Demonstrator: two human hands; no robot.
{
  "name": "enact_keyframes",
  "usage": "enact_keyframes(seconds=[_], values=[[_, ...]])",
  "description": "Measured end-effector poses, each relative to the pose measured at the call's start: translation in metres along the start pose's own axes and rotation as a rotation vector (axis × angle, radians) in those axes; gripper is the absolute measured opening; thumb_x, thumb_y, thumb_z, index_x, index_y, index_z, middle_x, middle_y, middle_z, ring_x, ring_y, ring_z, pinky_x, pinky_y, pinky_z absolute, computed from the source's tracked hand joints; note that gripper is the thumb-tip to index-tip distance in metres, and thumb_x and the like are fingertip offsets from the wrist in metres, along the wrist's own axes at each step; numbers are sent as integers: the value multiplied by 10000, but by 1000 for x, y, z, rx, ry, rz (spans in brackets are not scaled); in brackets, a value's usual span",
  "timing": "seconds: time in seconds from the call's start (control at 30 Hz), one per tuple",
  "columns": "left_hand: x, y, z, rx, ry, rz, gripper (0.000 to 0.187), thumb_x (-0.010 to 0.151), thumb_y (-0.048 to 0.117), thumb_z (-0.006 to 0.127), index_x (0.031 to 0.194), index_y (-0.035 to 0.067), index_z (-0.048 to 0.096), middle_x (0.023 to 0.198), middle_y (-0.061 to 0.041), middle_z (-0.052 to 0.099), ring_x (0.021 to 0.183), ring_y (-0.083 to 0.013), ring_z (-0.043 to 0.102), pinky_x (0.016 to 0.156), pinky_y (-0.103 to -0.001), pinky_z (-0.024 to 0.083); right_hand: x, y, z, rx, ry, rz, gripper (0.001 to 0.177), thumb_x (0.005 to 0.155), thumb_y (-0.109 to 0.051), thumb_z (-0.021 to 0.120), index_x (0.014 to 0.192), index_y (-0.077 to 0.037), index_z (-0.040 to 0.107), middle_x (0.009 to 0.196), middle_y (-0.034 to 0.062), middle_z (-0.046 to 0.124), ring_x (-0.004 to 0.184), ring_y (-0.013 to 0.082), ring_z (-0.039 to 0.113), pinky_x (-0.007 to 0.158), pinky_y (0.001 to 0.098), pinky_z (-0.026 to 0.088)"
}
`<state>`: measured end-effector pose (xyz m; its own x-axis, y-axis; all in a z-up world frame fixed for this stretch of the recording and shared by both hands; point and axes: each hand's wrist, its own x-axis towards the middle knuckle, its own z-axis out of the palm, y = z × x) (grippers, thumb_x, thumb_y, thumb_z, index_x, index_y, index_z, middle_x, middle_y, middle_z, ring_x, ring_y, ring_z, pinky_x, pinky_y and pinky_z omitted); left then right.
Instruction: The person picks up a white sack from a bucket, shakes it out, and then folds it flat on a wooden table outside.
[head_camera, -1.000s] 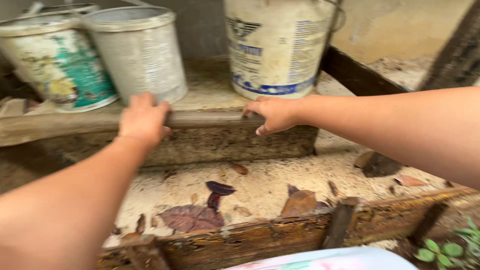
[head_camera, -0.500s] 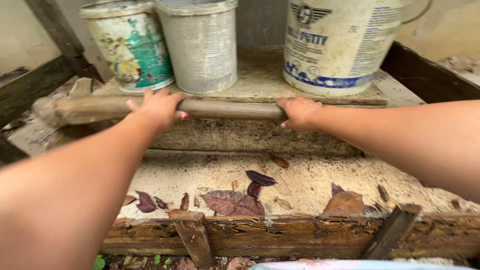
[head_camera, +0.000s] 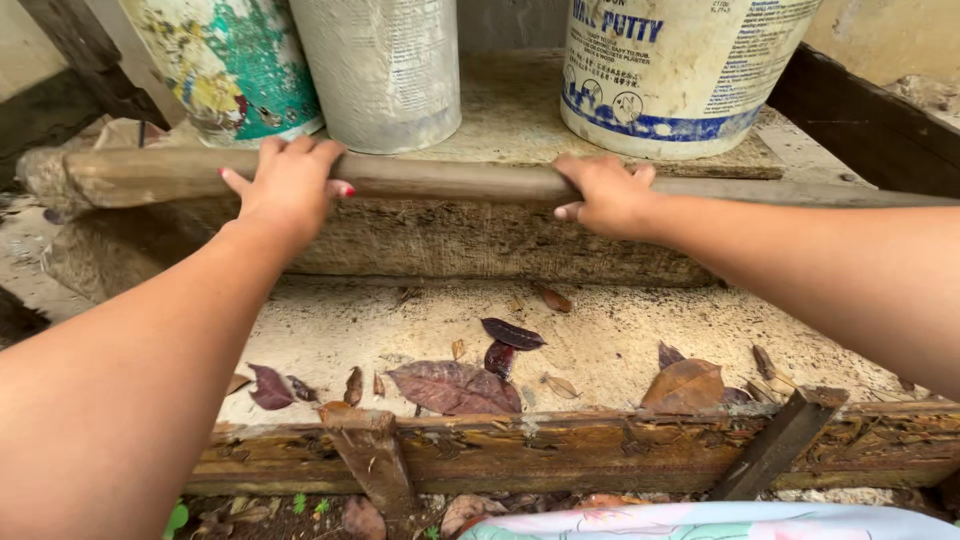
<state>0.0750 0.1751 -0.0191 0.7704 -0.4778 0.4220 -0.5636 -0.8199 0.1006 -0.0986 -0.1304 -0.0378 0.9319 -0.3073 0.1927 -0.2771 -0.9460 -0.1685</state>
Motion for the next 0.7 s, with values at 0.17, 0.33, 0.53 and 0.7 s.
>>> enact_keyframes(seconds=[0.17, 0.33, 0.53, 0.7], values=[[9, -7, 9, -3, -21, -4, 484, 934, 370, 641, 1400, 285, 542, 1473, -2, 466, 1453, -316, 263, 1059, -883, 123, 0, -4, 3, -26, 78, -47, 487, 884, -320, 729, 1323, -231, 537, 1263, 74, 606, 1267, 278, 466, 1001, 577, 275], [16, -4, 8, -8, -96, -51, 503, 925, 375, 652, 1410, 347, 525, 1497, 40, 453, 1472, -316, 247, 1063, -890, 141, 2, -11, -12, -124, -113, 22, 514, 915, -427, 716, 1330, -216, 498, 1293, 48, 616, 1293, 275, 474, 1032, 572, 328], [13, 6, -13, -5, -197, -95, 524, 909, 359, 684, 1409, 376, 525, 1507, 41, 452, 1490, -362, 214, 1050, -895, 162, 10, -1, -28, -143, -298, -71, 449, 976, -401, 628, 1353, -208, 480, 1283, 63, 666, 1260, 264, 579, 1059, 578, 342], [2, -2, 1, -19, -30, -58, 495, 922, 382, 682, 1400, 369, 553, 1497, 22, 488, 1485, -314, 286, 1065, -898, 161, 17, 26, 6, -56, -137, -157, 485, 959, -298, 622, 1411, -224, 461, 1323, 47, 619, 1306, 262, 512, 1083, 561, 320]])
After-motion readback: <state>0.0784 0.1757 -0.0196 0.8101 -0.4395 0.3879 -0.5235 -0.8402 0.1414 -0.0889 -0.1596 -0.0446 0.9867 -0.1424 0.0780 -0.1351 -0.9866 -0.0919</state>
